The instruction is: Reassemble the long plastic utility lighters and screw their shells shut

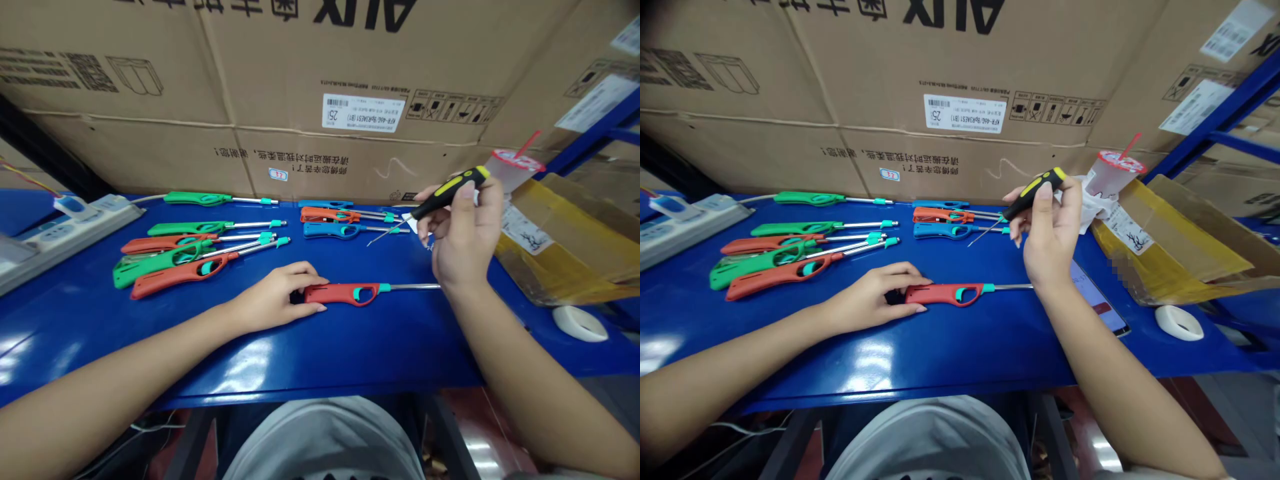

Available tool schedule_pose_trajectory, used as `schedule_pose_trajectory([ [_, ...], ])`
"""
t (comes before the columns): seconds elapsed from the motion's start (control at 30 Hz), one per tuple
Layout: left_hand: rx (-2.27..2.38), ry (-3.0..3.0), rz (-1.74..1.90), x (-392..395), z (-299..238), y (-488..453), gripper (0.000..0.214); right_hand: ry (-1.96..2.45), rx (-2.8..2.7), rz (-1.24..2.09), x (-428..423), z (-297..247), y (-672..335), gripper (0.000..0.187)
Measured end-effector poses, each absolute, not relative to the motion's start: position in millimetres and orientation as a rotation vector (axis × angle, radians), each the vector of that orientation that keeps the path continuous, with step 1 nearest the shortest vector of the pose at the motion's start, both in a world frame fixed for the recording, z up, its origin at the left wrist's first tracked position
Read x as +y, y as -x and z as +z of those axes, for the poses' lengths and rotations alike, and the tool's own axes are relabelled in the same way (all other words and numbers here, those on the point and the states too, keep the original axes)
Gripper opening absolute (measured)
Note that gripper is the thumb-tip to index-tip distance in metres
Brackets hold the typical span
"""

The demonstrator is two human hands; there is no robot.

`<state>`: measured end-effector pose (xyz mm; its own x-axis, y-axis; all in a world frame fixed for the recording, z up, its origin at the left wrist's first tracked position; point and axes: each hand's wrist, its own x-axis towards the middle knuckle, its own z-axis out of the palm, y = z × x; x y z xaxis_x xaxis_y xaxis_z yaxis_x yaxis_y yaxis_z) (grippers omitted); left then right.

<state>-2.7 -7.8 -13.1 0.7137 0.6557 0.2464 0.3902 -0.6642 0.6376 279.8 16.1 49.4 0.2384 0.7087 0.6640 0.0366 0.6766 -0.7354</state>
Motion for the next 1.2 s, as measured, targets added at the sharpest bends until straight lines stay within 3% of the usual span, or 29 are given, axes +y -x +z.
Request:
schedule_pose_trajectory([
  [0.2, 0.851, -2.24, 0.751, -18.2, -6.9, -5.1, 0.043, 0.639, -1.278, 0.902, -9.0, 68.3, -234.4, 0.027],
  [0.43, 0.901, -1.924, 0.963, -26.1, 0.7, -3.8, 0.034, 0.634, -1.154, 1.096, 0.4, 41.9, -221.5, 0.024],
  [1.2, 0.96, -1.944, 0.909, -25.4, 6.3, -1.1, 0.014, 0.663, -1.162, 1.105, -4.6, 28.6, -222.5, 0.018],
])
